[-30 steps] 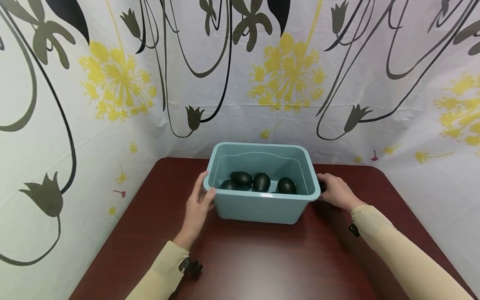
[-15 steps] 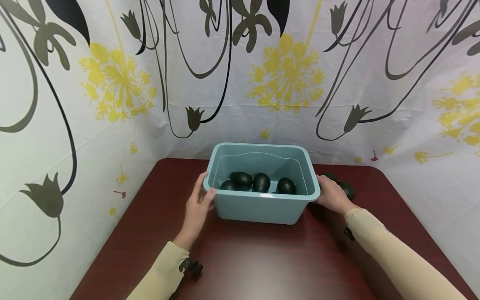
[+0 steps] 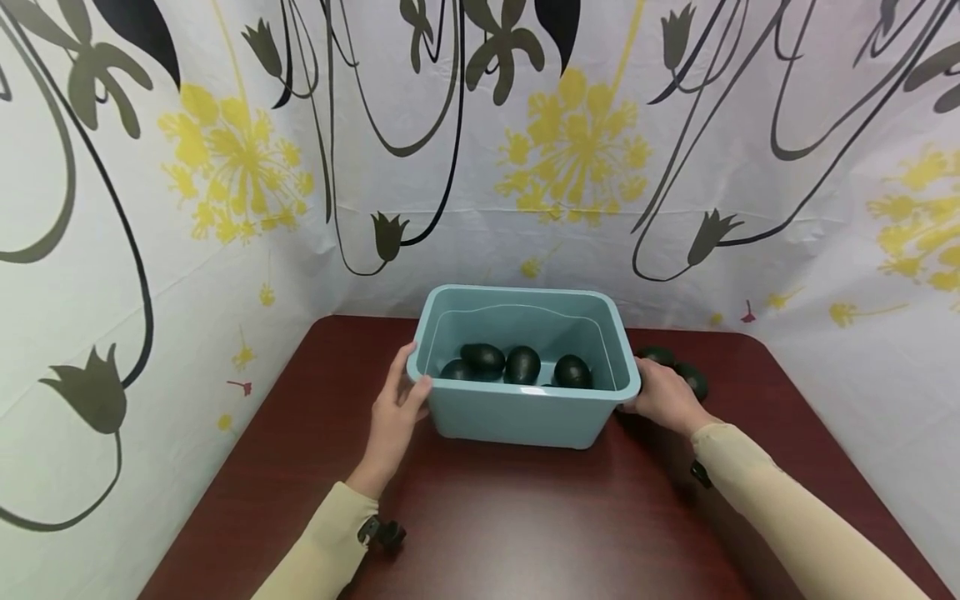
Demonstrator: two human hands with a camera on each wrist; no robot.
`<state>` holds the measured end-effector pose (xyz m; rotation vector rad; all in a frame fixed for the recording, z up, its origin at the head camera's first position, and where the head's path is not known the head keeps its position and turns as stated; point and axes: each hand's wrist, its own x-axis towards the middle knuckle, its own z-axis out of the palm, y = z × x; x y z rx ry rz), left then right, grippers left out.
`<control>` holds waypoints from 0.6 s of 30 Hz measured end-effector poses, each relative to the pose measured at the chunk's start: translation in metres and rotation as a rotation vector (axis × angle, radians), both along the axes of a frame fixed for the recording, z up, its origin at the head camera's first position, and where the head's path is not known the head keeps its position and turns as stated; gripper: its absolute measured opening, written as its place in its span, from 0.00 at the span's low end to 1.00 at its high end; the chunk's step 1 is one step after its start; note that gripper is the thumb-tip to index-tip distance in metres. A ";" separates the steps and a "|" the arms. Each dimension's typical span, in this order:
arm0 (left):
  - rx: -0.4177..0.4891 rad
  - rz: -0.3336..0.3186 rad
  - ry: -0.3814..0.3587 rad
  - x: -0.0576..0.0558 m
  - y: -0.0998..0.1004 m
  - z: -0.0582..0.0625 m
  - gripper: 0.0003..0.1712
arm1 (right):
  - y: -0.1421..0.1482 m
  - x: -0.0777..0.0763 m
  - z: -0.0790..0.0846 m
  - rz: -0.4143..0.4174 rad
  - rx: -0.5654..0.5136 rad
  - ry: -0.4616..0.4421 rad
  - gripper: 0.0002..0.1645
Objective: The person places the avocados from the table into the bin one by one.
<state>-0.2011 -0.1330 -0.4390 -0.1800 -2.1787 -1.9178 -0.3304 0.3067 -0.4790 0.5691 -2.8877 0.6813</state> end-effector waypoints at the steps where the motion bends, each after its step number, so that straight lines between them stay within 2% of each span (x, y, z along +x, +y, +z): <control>1: 0.000 0.000 -0.002 0.000 0.000 0.000 0.37 | 0.000 0.000 0.000 -0.007 0.003 -0.003 0.32; 5: 0.000 0.000 -0.007 0.000 0.000 -0.001 0.36 | 0.001 0.002 -0.001 -0.025 0.016 -0.014 0.32; 12: 0.004 -0.002 -0.004 0.000 0.000 -0.001 0.36 | 0.007 0.007 0.003 -0.036 0.018 -0.021 0.43; 18: 0.007 0.000 -0.009 0.001 0.000 -0.002 0.36 | 0.012 0.011 0.009 -0.075 0.013 -0.031 0.46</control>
